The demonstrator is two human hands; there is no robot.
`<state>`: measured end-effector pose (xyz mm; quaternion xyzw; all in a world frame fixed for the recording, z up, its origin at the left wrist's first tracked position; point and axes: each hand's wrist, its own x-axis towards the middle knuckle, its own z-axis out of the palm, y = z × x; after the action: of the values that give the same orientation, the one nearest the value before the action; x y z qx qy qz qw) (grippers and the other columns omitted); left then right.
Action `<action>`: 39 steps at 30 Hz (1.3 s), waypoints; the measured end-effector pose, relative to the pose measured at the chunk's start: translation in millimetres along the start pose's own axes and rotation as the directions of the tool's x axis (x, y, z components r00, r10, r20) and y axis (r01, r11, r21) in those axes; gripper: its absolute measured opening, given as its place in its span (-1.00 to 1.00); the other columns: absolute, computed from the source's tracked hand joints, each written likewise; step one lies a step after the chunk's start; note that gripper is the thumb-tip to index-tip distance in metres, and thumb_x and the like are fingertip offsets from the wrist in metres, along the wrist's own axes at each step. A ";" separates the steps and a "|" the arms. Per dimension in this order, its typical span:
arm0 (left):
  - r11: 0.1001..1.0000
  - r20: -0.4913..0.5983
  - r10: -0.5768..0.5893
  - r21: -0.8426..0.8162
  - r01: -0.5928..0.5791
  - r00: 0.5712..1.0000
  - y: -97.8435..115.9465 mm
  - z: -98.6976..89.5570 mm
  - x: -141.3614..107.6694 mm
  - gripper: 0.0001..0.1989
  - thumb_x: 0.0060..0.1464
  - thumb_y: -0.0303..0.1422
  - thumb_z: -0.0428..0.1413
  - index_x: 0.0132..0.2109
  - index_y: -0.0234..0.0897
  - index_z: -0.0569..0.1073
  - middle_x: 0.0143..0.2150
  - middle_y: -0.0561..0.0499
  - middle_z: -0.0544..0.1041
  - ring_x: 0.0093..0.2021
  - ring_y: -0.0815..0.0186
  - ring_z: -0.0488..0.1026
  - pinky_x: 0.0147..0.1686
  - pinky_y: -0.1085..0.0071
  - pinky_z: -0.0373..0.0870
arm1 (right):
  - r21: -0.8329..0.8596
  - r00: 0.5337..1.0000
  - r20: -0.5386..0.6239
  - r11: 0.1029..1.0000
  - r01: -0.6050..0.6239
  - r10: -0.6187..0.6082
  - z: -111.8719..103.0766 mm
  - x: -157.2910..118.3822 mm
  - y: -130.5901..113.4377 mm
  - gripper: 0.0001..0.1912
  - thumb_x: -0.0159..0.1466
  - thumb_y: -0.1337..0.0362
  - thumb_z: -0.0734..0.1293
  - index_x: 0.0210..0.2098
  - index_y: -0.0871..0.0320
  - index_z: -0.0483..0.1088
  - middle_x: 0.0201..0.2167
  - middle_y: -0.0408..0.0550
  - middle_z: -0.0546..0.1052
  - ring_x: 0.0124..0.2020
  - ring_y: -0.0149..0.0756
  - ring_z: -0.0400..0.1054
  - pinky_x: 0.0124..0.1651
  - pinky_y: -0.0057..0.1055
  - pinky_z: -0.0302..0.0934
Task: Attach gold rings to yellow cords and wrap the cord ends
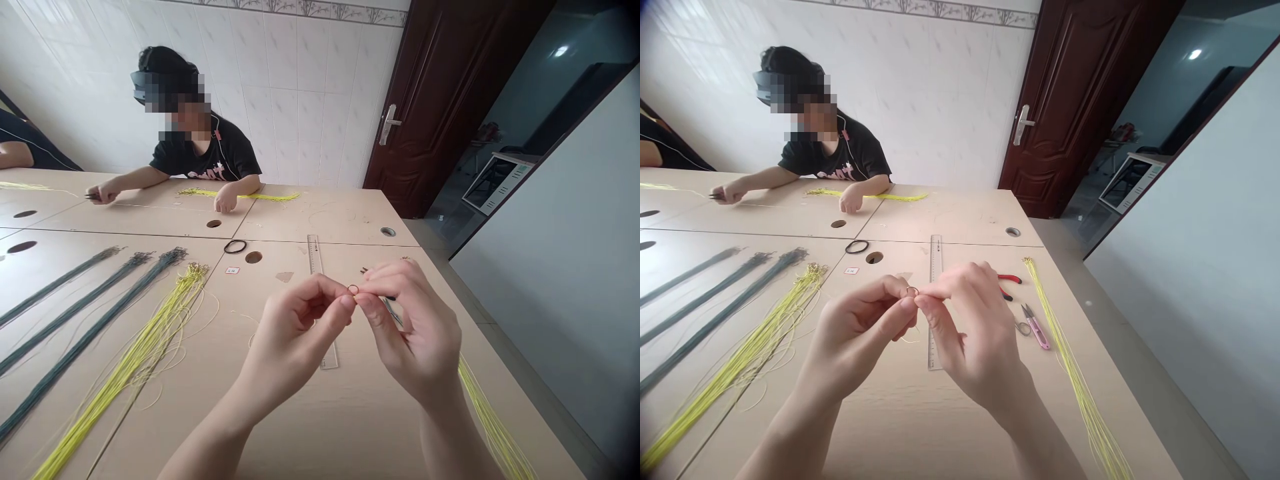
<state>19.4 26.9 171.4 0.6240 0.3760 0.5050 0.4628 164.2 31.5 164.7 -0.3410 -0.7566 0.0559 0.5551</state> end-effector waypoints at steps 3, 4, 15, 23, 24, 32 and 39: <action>0.997 -0.004 0.035 0.072 -0.035 0.999 0.2 1.4 -2.3 -0.88 0.12 -0.35 0.07 -0.38 -0.22 0.42 -0.50 0.08 0.40 -0.49 0.41 0.31 -0.53 0.52 0.27 | -0.167 0.994 0.022 0.980 0.111 -0.109 -2.6 0.5 3.1 -0.90 0.24 0.46 0.25 -0.34 0.15 0.30 -0.43 -0.08 0.40 -0.25 -0.24 0.26 -0.16 -0.21 0.20; 0.994 -0.008 0.047 0.096 -0.046 0.999 0.4 2.1 -3.2 -0.89 0.12 -0.37 0.06 -0.37 -0.23 0.41 -0.49 0.08 0.40 -0.48 0.40 0.31 -0.51 0.50 0.27 | -0.206 0.991 0.027 0.969 0.134 -0.131 -3.4 0.6 4.0 -0.90 0.24 0.46 0.25 -0.33 0.15 0.30 -0.43 -0.07 0.40 -0.23 -0.22 0.26 -0.15 -0.20 0.20; 0.971 -0.160 0.162 0.204 -0.128 0.974 1.1 2.5 -2.6 -0.86 0.09 -0.47 0.06 -0.43 -0.25 0.37 -0.54 0.14 0.36 -0.53 0.49 0.26 -0.57 0.60 0.21 | -0.301 0.997 -0.014 0.952 0.064 -0.072 -14.4 4.2 31.8 -0.93 0.30 0.34 0.17 -0.31 0.09 0.25 -0.35 -0.09 0.40 -0.15 -0.26 0.30 -0.06 -0.23 0.23; 0.990 -0.144 0.133 0.062 -0.125 0.981 5.6 -5.0 -5.9 -0.83 0.18 -0.40 0.00 -0.41 -0.23 0.30 -0.57 0.14 0.29 -0.50 0.47 0.23 -0.56 0.58 0.19 | -0.668 0.751 0.090 0.599 -0.442 0.654 -13.5 -15.8 166.9 -0.73 0.27 0.20 0.27 -0.11 0.23 0.34 -0.09 0.01 0.41 -0.09 -0.21 0.33 -0.05 -0.14 0.26; 0.992 -0.128 0.123 0.049 -0.118 0.984 5.4 -5.6 -5.8 -0.83 0.18 -0.38 0.00 -0.41 -0.23 0.31 -0.57 0.14 0.30 -0.50 0.47 0.24 -0.55 0.58 0.19 | -0.699 0.699 0.099 0.549 -0.457 0.708 -7.6 -22.3 179.9 -0.73 0.27 0.21 0.27 -0.09 0.23 0.34 -0.08 0.02 0.41 -0.10 -0.22 0.34 -0.07 -0.15 0.28; 0.993 -0.113 0.120 0.002 -0.121 0.986 6.9 -9.1 -7.4 -0.81 0.18 -0.36 0.01 -0.41 -0.24 0.33 -0.55 0.13 0.30 -0.48 0.45 0.23 -0.52 0.55 0.21 | -0.808 0.551 0.054 0.360 -0.466 0.833 24.6 -56.7 219.1 -0.64 0.28 0.23 0.27 0.05 0.19 0.26 0.07 0.05 0.31 0.04 -0.12 0.26 0.03 -0.04 0.20; 0.990 -0.126 0.128 -0.043 -0.134 0.984 9.5 -13.1 -10.1 -0.81 0.18 -0.37 0.01 -0.42 -0.24 0.32 -0.56 0.13 0.31 -0.49 0.46 0.24 -0.50 0.56 0.25 | -0.744 0.522 -0.017 0.338 -0.576 0.853 12.5 -59.4 220.3 -0.64 0.28 0.21 0.27 0.04 0.20 0.27 0.05 0.05 0.32 0.02 -0.13 0.26 0.03 -0.04 0.20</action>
<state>4.5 17.3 178.5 0.6030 0.3489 0.5812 0.4205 262.3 168.4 10.3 -0.7996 -0.5753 0.0876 0.1480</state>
